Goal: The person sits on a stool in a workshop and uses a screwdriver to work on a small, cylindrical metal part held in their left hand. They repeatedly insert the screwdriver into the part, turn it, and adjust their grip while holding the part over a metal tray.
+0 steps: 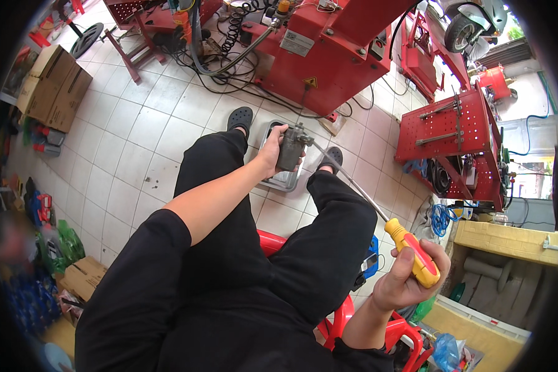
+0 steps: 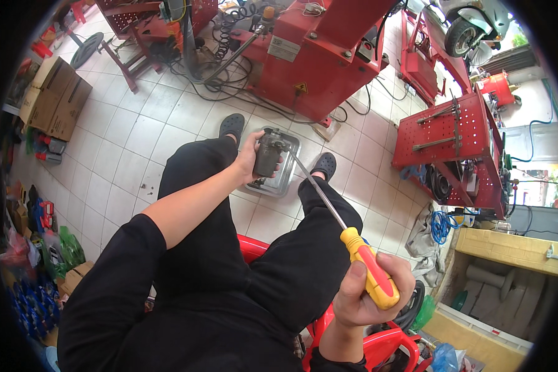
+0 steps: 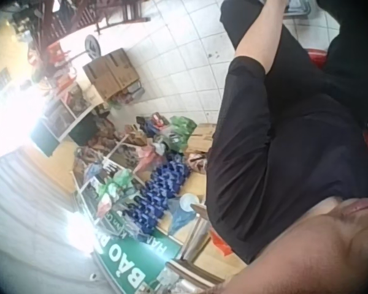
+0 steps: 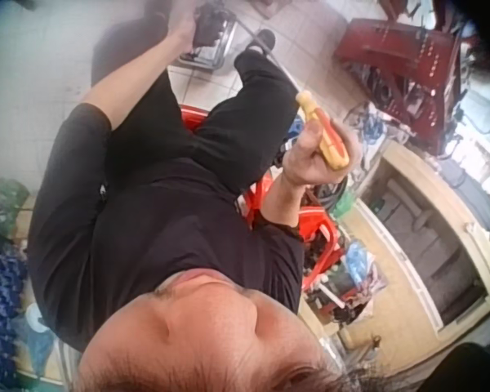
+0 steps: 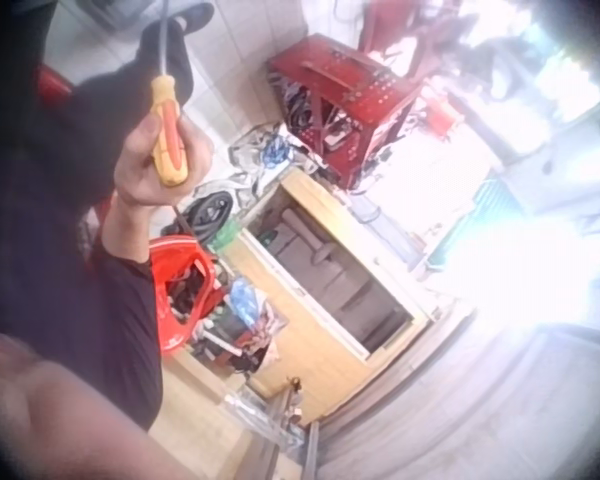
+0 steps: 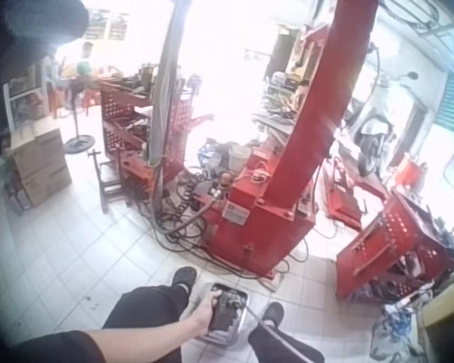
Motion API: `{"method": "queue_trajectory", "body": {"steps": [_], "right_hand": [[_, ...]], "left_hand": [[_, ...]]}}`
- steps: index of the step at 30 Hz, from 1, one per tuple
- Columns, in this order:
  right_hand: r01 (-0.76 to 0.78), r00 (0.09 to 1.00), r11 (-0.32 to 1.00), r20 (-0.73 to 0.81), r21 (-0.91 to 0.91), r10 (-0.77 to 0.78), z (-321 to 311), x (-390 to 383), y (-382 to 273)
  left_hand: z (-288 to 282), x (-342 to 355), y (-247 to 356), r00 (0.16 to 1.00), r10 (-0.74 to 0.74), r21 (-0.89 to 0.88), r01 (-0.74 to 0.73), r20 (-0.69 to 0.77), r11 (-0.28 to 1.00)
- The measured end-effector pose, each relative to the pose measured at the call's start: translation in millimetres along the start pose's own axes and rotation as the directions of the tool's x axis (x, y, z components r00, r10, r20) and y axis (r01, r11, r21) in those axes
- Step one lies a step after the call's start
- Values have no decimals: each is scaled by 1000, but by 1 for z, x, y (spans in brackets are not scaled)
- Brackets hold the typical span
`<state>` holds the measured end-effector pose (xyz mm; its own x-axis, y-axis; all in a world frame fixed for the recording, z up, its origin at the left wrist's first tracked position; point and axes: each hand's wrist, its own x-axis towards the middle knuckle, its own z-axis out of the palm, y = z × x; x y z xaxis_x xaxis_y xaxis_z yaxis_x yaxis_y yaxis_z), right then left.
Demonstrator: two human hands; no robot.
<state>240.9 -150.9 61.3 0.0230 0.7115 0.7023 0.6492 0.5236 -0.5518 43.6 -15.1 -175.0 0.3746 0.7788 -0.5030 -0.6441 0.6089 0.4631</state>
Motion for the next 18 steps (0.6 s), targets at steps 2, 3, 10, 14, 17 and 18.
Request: {"method": "queue_trajectory", "body": {"steps": [2, 3, 10, 14, 17, 18], "right_hand": [[-78, 996, 997, -31, 3, 78, 3, 0, -7], [-116, 992, 993, -47, 5, 116, 5, 0, -9], [10, 1000, 1000, 3, -13, -10, 5, 2, -5], [32, 999, 999, 9, -21, -32, 6, 3, -6], [43, 999, 999, 13, -34, -42, 5, 2, -8], [43, 999, 998, 14, -36, -43, 5, 2, -9]], "left_hand": [[2, -2, 1, 1000, 8, -3, -8, -10, 1000], [3, -2, 2, 1000, 11, -2, -11, -12, 1000], [4, -4, 3, 1000, 15, 8, -15, 0, 1000], [4, -3, 3, 999, 4, 31, -3, -35, 1000], [5, -4, 3, 999, 7, 40, -6, -36, 999], [5, -4, 3, 999, 9, 41, -8, -34, 999]]}}
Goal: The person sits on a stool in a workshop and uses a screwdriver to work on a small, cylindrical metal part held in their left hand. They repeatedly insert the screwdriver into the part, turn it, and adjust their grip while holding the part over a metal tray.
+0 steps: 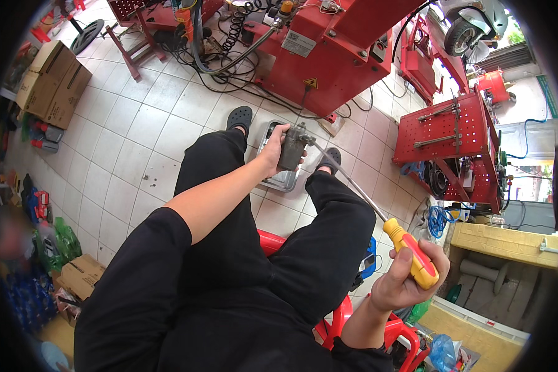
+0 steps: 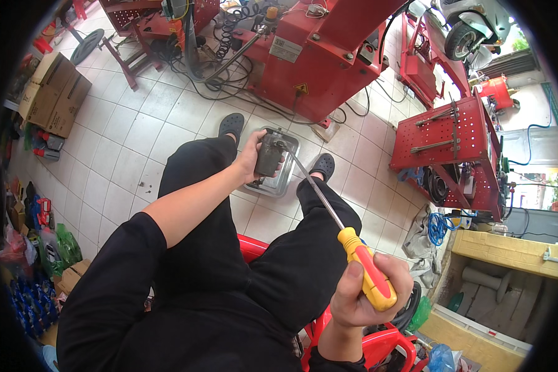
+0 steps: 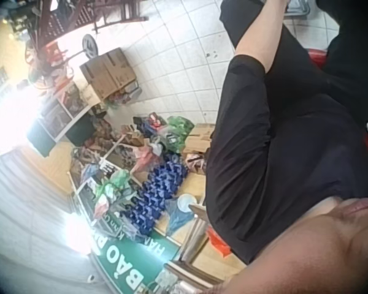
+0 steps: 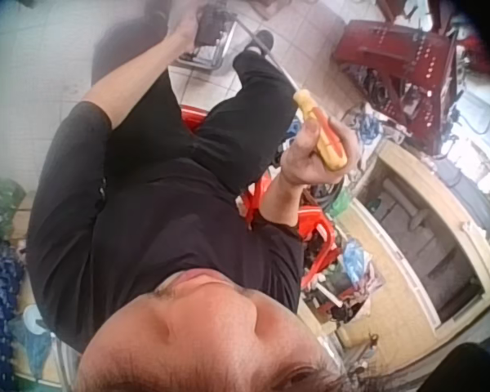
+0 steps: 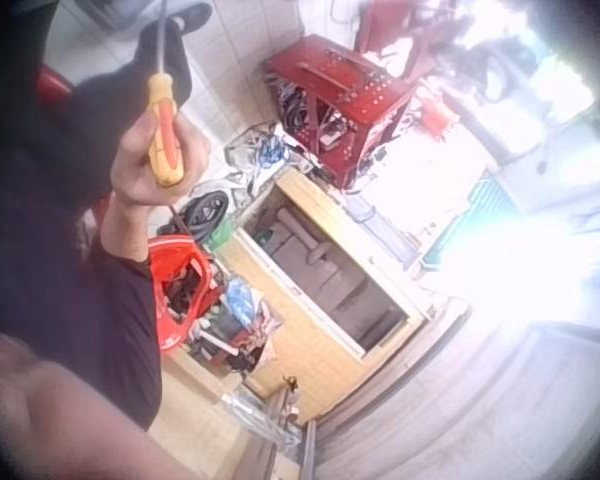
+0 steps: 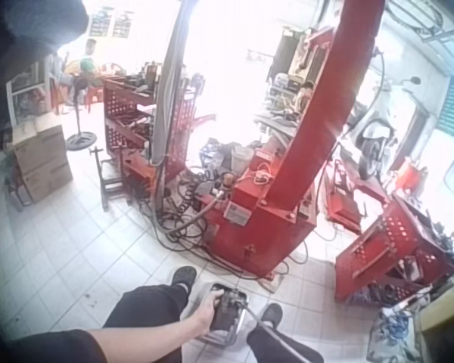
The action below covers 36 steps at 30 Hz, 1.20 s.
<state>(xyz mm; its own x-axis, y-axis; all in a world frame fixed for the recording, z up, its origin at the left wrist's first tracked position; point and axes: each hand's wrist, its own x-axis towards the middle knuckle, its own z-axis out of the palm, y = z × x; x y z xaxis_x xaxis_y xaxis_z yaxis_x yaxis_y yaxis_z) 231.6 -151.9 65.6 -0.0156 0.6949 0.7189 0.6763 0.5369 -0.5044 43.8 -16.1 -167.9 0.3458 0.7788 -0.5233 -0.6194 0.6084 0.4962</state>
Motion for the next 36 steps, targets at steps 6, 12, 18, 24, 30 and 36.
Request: {"method": "queue_trajectory", "body": {"steps": [6, 12, 18, 24, 30, 36], "right_hand": [[16, 1000, 1000, -4, 5, -16, 2, 1, -1], [19, 1000, 1000, 3, -3, -19, 5, 2, -5], [-293, 953, 956, -85, -18, 291, 7, 10, -12], [-223, 967, 974, -119, 37, 226, 17, 26, -18], [-169, 967, 910, -116, 379, 228, 39, 35, -24], [1, 988, 553, -88, 833, 130, 71, 45, -3]], "left_hand": [[0, 0, 0, 1000, 2, -6, -2, -6, 1000], [1, -2, 1, 1000, 9, -10, -9, -9, 1000], [1, 0, 0, 999, 28, 19, -27, -28, 999], [1, 0, -3, 999, 42, 60, -43, 25, 997], [3, -3, -5, 1000, -2, 45, 3, -21, 999], [1, 2, -10, 996, -89, -59, 89, 0, 994]]}}
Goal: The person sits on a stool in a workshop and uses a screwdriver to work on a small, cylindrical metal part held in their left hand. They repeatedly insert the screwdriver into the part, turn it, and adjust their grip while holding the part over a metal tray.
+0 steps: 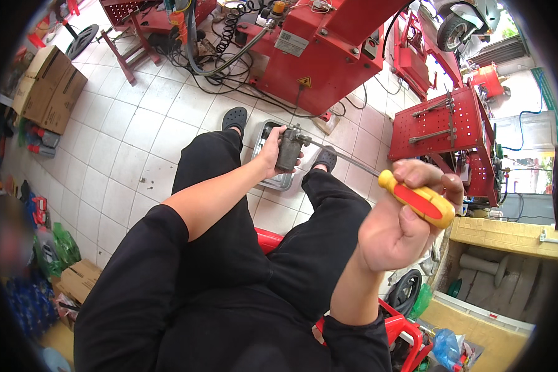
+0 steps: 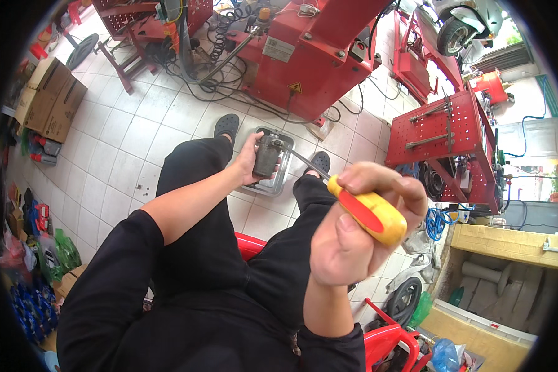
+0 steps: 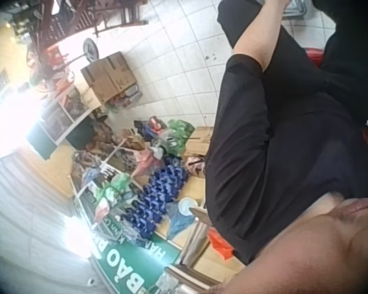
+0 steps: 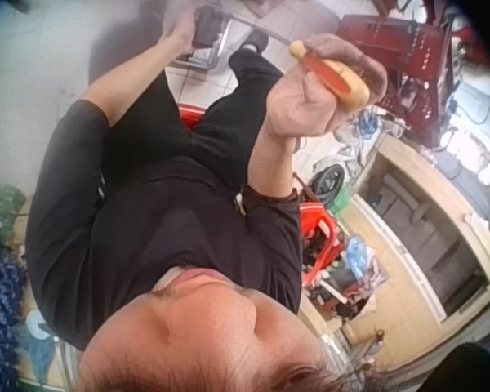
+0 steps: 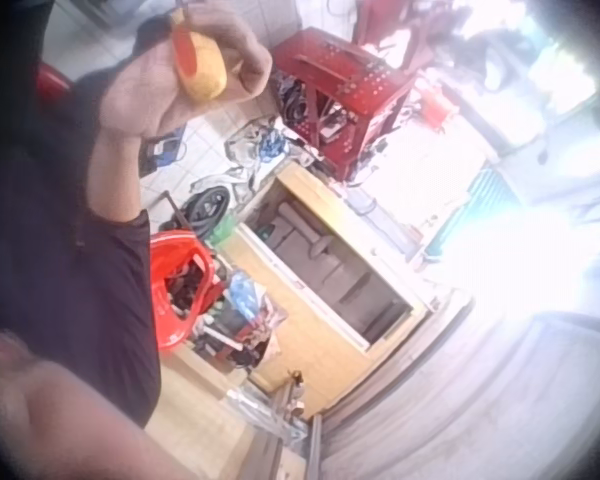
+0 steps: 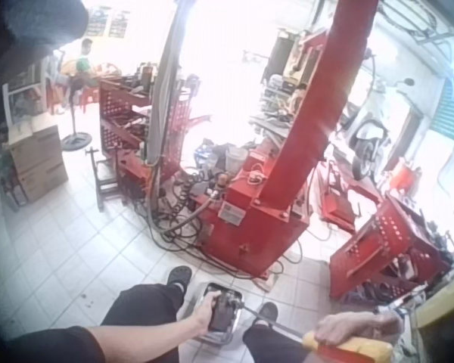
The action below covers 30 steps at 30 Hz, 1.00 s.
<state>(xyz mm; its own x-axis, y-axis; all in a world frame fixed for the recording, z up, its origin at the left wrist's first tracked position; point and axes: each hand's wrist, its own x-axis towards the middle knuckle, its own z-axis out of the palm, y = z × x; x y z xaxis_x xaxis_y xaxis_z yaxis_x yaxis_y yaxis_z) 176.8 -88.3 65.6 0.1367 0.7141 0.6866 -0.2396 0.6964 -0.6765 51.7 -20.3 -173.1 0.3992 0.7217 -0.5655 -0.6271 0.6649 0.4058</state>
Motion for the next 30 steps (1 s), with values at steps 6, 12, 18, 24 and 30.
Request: {"method": "queue_trajectory", "body": {"steps": [6, 12, 18, 24, 30], "right_hand": [[186, 977, 963, -69, -195, -203, 24, 13, 24], [61, 989, 996, -130, -67, -69, 17, 21, 34], [105, 991, 838, -9, -535, -130, -3, 4, 75], [-384, 896, 542, -161, -748, 414, -34, -23, 83], [-523, 833, 577, -233, -627, 501, -47, -29, 81]], "left_hand": [[1, 1, -4, 999, -44, -19, 44, -9, 999], [0, 4, -6, 998, -65, -46, 64, -16, 997], [-1, 8, -7, 997, -81, -74, 82, 13, 994], [-2, 6, -4, 998, 29, 29, -27, -64, 999], [-9, 10, -4, 993, 65, 64, -59, -100, 996]]}}
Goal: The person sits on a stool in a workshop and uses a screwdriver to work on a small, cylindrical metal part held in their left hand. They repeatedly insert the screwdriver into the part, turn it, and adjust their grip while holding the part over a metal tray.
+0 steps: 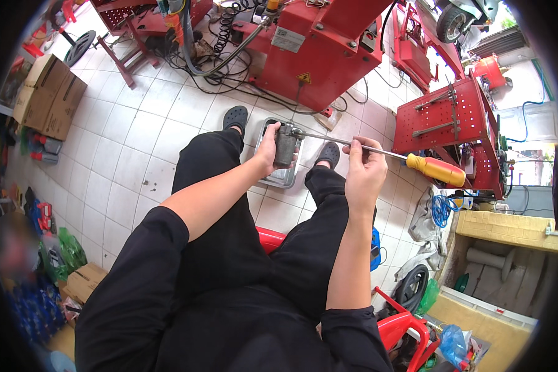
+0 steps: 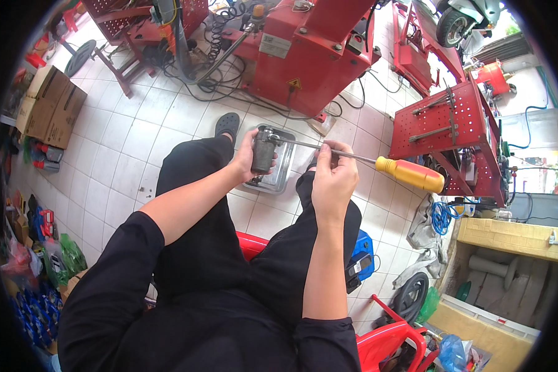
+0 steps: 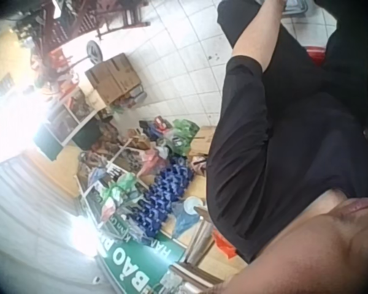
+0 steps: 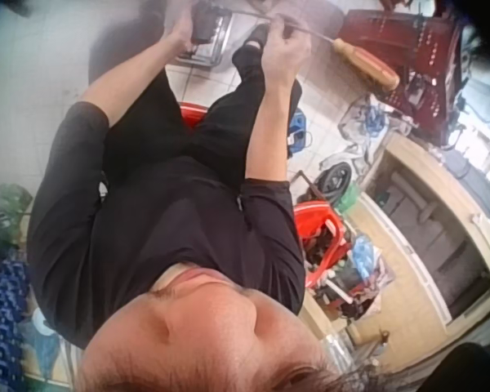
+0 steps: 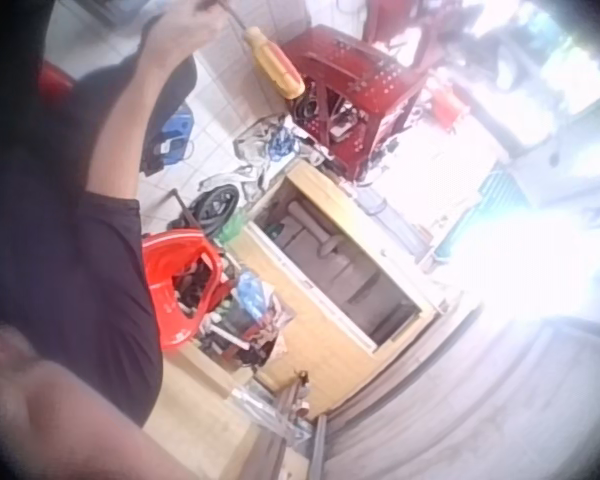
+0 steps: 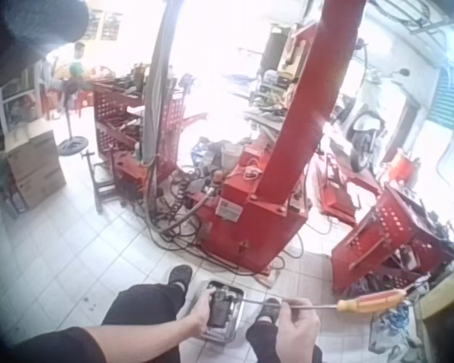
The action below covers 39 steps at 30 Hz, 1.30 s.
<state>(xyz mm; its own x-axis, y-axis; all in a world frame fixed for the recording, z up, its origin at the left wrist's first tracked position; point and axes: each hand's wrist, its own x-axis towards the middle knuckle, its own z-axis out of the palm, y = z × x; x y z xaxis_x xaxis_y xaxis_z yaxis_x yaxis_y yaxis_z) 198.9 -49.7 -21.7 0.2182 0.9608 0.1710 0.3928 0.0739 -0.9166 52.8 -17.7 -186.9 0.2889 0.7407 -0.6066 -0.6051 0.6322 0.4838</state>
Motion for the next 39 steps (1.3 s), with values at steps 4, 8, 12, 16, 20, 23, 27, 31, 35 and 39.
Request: {"method": "queue_trajectory", "body": {"steps": [4, 8, 12, 16, 20, 23, 27, 31, 35, 39], "right_hand": [[122, 992, 991, -8, 49, -122, 0, 3, 6], [-52, 997, 976, 38, -211, 61, -3, 2, -20], [-60, 993, 848, 59, -527, 107, -12, 7, -22], [-108, 977, 962, 154, -252, 149, -17, 9, -7], [-119, 965, 986, 223, -114, 142, -21, 9, -10], [-184, 952, 983, 251, 3, 178, -22, 10, -11], [-230, 956, 973, 187, 10, 225, -16, 11, -10], [-311, 915, 927, 199, -210, 352, -25, 18, -8], [-263, 915, 963, 301, -59, 268, -30, 16, -3], [-154, 924, 985, 341, -73, 170, -30, 18, 1]], "left_hand": [[3, -2, 1, 1000, -15, -8, 15, 15, 1000], [-1, -2, 2, 999, -24, -28, 25, 30, 999], [-1, -1, 2, 999, -17, -26, 18, 33, 999], [1, -3, 2, 999, -19, -16, 20, 29, 1000], [3, -4, 2, 1000, -29, -20, 29, -12, 999], [0, -1, 2, 1000, -17, -16, 18, 15, 1000], [-1, -1, 2, 1000, -9, -7, 9, 6, 1000], [-2, 0, 1, 1000, -16, -8, 16, -4, 1000], [0, 1, 0, 1000, -16, -9, 16, -4, 1000], [-2, 3, 1, 1000, -16, -14, 16, 13, 1000]]}}
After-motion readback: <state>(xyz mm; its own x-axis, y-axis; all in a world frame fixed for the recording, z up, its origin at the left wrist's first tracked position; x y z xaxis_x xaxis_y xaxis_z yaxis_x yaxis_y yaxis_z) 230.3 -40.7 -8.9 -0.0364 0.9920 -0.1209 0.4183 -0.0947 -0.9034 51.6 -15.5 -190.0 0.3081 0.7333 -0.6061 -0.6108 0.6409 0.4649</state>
